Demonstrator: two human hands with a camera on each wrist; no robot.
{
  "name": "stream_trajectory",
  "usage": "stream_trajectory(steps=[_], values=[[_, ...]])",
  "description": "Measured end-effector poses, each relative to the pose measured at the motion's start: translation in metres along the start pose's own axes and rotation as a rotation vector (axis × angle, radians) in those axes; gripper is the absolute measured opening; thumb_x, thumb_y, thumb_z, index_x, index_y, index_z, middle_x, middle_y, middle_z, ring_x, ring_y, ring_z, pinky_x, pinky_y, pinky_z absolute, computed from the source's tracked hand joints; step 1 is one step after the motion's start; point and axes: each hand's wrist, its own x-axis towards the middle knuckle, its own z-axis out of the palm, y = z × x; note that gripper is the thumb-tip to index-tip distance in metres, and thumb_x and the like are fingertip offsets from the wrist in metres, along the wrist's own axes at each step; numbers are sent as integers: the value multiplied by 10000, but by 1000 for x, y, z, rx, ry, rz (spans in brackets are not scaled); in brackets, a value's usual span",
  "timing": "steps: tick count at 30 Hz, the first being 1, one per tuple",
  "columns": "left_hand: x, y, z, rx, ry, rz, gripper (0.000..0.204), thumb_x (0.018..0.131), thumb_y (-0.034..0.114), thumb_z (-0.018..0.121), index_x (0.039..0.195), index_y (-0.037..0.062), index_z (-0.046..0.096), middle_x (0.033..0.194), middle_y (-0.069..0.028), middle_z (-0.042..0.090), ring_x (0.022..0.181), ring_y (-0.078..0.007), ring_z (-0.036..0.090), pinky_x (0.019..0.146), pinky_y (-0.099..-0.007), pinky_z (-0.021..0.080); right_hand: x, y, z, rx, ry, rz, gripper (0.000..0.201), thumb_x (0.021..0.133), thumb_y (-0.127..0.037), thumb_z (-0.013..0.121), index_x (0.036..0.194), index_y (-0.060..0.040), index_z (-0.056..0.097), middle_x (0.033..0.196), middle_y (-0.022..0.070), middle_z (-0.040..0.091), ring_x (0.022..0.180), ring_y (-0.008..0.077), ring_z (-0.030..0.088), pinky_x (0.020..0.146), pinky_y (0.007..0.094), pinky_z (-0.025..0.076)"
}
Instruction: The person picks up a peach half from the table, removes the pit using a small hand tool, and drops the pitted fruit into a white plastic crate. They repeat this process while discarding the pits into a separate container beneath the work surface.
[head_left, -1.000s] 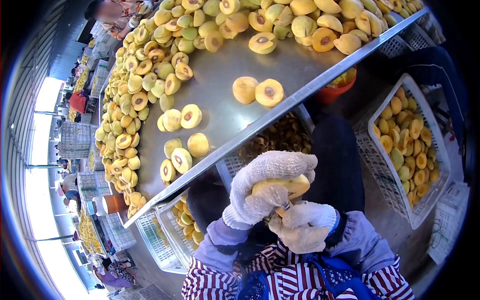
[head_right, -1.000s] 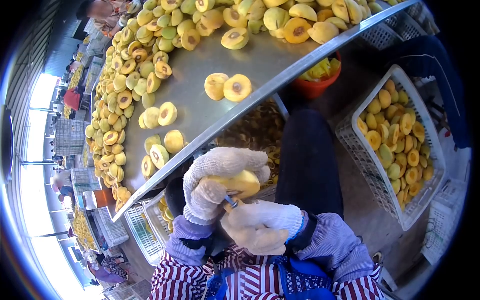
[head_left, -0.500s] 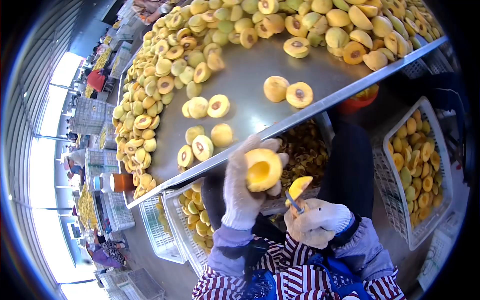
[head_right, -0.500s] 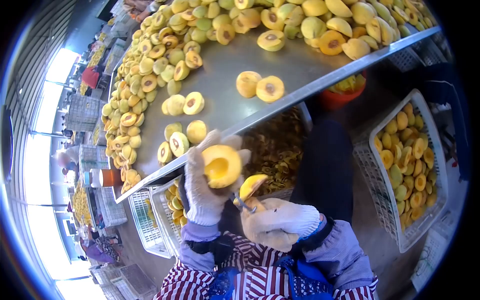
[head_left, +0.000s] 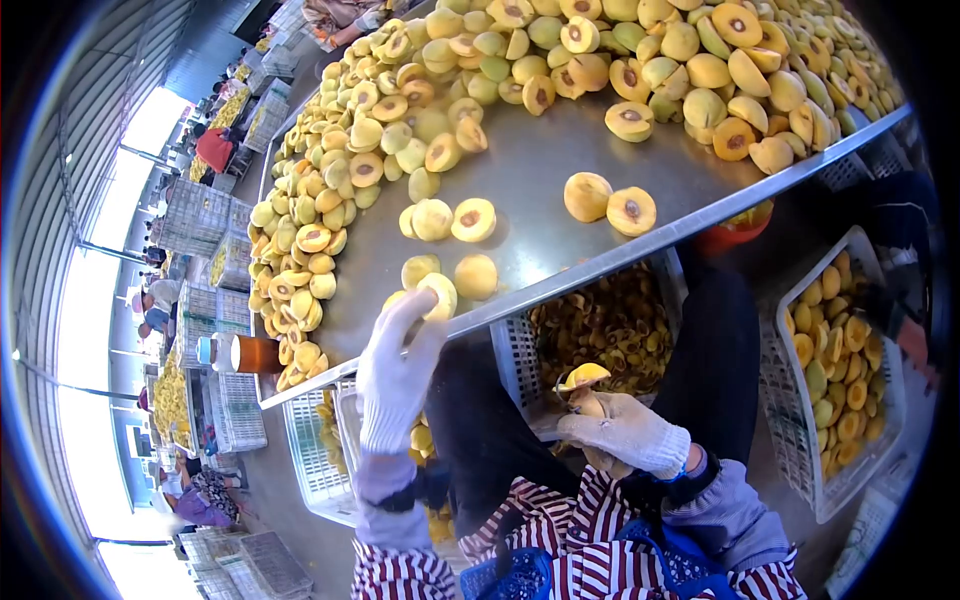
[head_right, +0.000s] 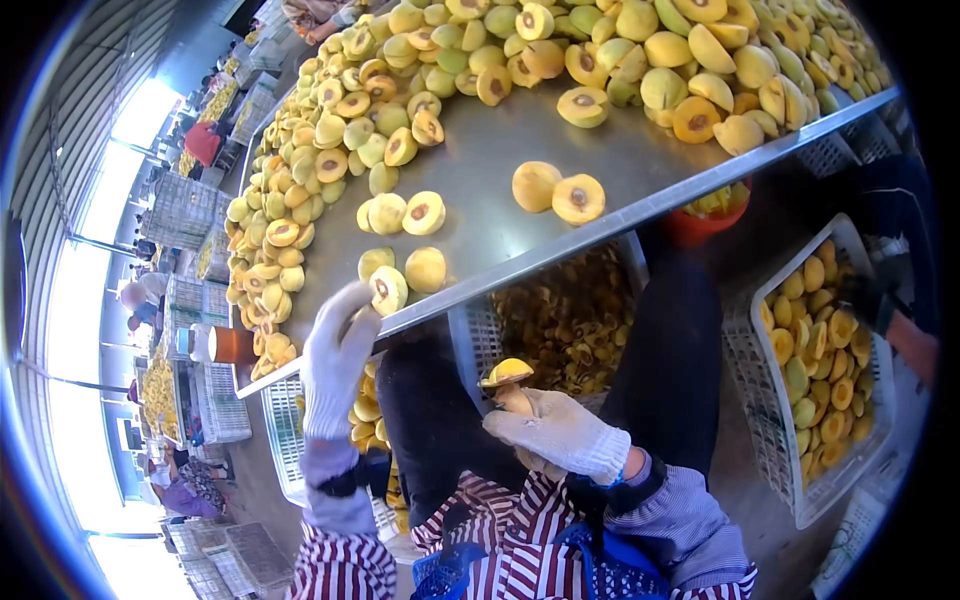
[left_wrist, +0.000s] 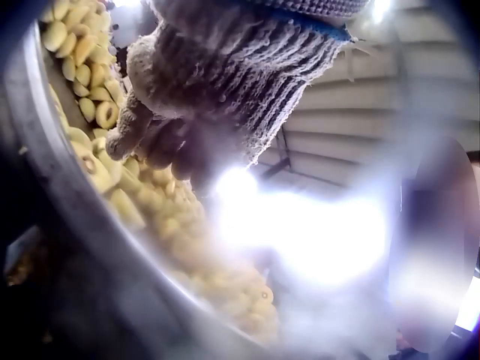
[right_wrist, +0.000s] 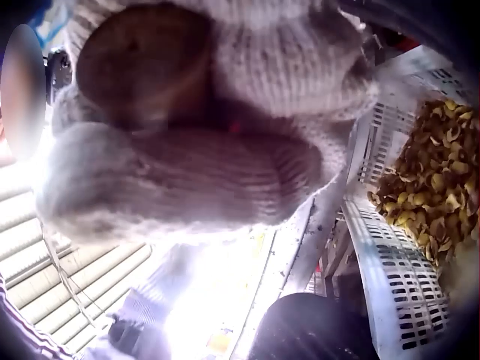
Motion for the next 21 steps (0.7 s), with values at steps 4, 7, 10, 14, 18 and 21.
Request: stream_trajectory(steps=[4,7,10,14,18,21], values=[[95,-7,51,300,20,206,475,901,288,643,1329,96,563,1256,-123,634,1179,-277,594,998,-360,446,2,2,-4,30,-5,-31,290,937,-350,651,989,-81,556,588,-17,528,419,57,469,375,200,350],[144,-31,89,480,-127,49,572,852,356,691,1345,132,506,1228,-149,647,1132,-335,619,1000,-421,450,2,2,-9,82,-18,-12,293,936,-339,652,1004,-72,551,601,-17,535,428,57,475,384,204,364],[149,-25,98,450,-303,-85,612,809,363,731,1327,131,501,1186,-168,663,1108,-341,634,994,-429,459,2,-6,-9,40,37,-2,306,930,-326,654,1032,-57,549,622,-13,542,450,61,487,405,212,378],[124,-10,89,231,-334,-117,568,840,303,749,1318,102,517,1117,-112,680,1070,-242,658,935,-361,499,5,-7,-5,3,95,-7,332,915,-311,661,1073,-44,545,650,-7,550,489,71,508,446,226,400],[59,33,71,-856,-368,-324,546,811,208,801,1258,70,519,1124,-91,664,1050,-183,646,908,-329,531,11,3,-9,-91,139,-35,357,909,-318,663,1091,-38,536,645,-9,547,496,76,513,469,237,415],[7,44,91,-581,-381,153,526,811,188,810,1244,82,529,1139,-86,659,967,-194,679,831,-328,572,8,-4,-5,-102,108,-10,364,903,-302,677,1134,-55,540,720,9,595,605,113,581,569,267,485]])
